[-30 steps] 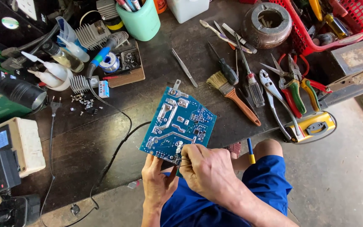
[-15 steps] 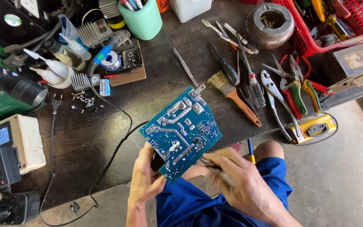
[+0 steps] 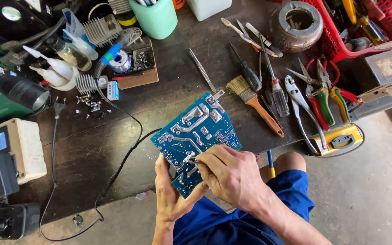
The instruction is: The person is inspecting a blue printed circuit board (PCB), using a small metal probe to check and clean individual solder joints while holding the board in their hands.
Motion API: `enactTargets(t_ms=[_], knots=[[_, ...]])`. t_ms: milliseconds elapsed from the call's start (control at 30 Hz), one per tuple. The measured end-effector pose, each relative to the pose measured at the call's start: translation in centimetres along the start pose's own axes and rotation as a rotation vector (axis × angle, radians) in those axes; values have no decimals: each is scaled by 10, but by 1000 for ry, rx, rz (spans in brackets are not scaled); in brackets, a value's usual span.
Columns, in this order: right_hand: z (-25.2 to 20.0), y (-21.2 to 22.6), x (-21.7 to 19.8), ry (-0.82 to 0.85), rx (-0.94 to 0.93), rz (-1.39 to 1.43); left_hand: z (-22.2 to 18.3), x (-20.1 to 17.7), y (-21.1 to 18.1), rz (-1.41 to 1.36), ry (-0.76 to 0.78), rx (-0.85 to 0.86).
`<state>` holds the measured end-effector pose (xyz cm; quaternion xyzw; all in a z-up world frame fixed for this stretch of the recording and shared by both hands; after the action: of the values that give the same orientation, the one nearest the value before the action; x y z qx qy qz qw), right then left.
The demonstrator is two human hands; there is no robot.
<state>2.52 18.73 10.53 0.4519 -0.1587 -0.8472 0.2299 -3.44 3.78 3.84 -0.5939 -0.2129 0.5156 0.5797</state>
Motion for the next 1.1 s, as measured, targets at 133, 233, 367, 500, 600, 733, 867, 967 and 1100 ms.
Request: enactTargets(t_ms=[133,233,367,500,600,733,867,967,1100], knots=[[-1,3,6,17,68,-99,1,-1,-1,73,-46,71],[0,6,8,42,106,-148,2,-1,-1,81,-46,49],[6,10,3,58,126,-160,-4,2,15,132,-54,114],[6,6,4,66,157,-56,-10,3,12,217,-95,402],[7,1,3,84,190,-3,4,-1,-2,116,-36,206],[9,-3,-1,128,231,66,3,0,4,61,-22,262],[9,-6,0,144,237,67,11,-3,-1,52,16,101],[11,-5,0,161,219,57,10,-3,2,73,3,167],[15,-4,0,181,151,26,15,-5,0,33,59,177]])
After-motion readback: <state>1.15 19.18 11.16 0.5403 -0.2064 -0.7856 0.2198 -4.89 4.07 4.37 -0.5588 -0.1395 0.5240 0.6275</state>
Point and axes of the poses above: each hand's wrist, its own z-axis towards the middle knuckle, its own x-axis out of the palm, y = z × x, the point moved 5 cm from there along z, towards the middle knuckle, and after that the axes turned 1 degree about -z, right-handed, at the moved point
